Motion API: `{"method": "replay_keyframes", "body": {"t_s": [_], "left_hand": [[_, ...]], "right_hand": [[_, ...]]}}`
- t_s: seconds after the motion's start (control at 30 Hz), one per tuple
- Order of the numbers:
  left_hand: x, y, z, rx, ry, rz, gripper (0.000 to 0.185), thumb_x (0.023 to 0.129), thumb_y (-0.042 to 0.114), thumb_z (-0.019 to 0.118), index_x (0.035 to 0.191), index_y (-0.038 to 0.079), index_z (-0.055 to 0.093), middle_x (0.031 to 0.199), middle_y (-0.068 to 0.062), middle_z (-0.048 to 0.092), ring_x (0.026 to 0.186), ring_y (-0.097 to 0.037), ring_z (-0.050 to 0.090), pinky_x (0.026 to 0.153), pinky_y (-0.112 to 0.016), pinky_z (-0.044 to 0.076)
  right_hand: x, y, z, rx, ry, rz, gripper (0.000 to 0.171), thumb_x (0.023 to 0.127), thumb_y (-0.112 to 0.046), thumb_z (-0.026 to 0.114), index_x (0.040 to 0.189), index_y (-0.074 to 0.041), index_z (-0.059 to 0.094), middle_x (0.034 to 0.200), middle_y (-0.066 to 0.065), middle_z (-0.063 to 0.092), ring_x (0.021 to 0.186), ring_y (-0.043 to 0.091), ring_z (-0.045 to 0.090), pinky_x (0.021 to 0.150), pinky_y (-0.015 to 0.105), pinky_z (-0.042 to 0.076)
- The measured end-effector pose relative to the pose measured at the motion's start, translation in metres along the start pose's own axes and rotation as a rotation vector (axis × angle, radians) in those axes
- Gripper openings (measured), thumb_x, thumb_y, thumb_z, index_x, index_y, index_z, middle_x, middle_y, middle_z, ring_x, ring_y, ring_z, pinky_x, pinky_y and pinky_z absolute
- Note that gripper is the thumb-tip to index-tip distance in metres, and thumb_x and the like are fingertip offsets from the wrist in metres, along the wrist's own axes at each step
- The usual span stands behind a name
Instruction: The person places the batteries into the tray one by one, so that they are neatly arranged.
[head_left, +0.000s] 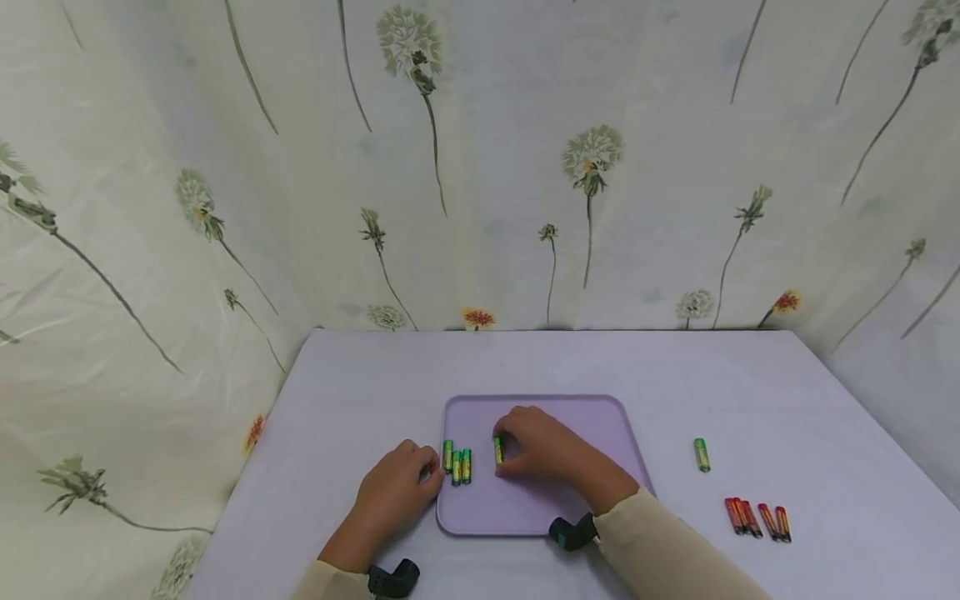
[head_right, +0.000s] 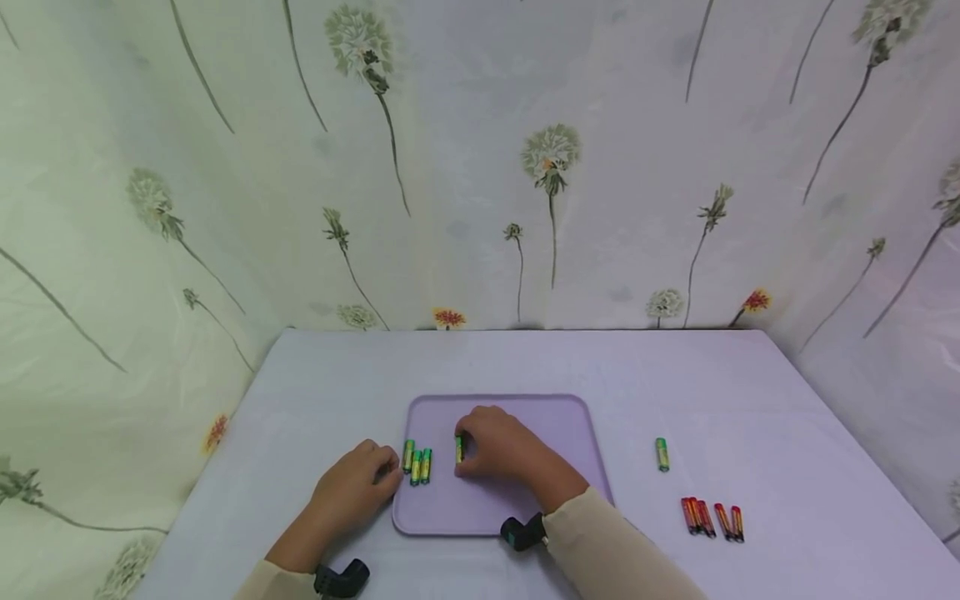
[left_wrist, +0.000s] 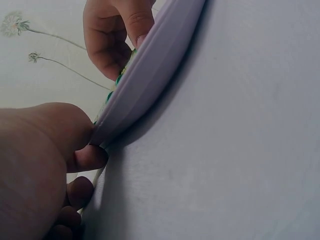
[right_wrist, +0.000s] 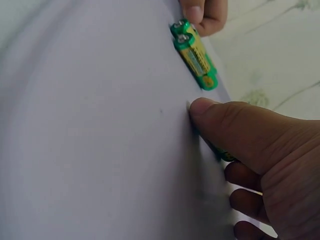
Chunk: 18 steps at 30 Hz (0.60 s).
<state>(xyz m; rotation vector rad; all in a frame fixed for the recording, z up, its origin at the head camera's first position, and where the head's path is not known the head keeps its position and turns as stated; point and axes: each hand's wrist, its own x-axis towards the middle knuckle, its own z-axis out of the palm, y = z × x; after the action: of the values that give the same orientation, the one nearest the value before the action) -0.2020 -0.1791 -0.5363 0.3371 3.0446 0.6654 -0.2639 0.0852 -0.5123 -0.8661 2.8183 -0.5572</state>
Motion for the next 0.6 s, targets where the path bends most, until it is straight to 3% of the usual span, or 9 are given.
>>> {"method": "replay_keyframes", "body": {"t_s": [0.6], "left_hand": [[-0.001, 0.000, -0.002, -0.011, -0.003, 0.015, 0.010, 0.099, 0.036, 0.067, 0.094, 0.027, 0.066, 0.086, 0.007, 0.048, 0.072, -0.011, 0.044, 0.061, -0.028, 0.037]], "right_hand": [[0.011, -0.029, 0.011, -0.023, -0.040, -0.031, 0.050, 0.081, -0.043, 0.089, 0.122, -0.018, 0.072, 0.108, -0.010, 0.065, 0.101, 0.010, 0.056, 0.095, 0.037, 0.050]]}}
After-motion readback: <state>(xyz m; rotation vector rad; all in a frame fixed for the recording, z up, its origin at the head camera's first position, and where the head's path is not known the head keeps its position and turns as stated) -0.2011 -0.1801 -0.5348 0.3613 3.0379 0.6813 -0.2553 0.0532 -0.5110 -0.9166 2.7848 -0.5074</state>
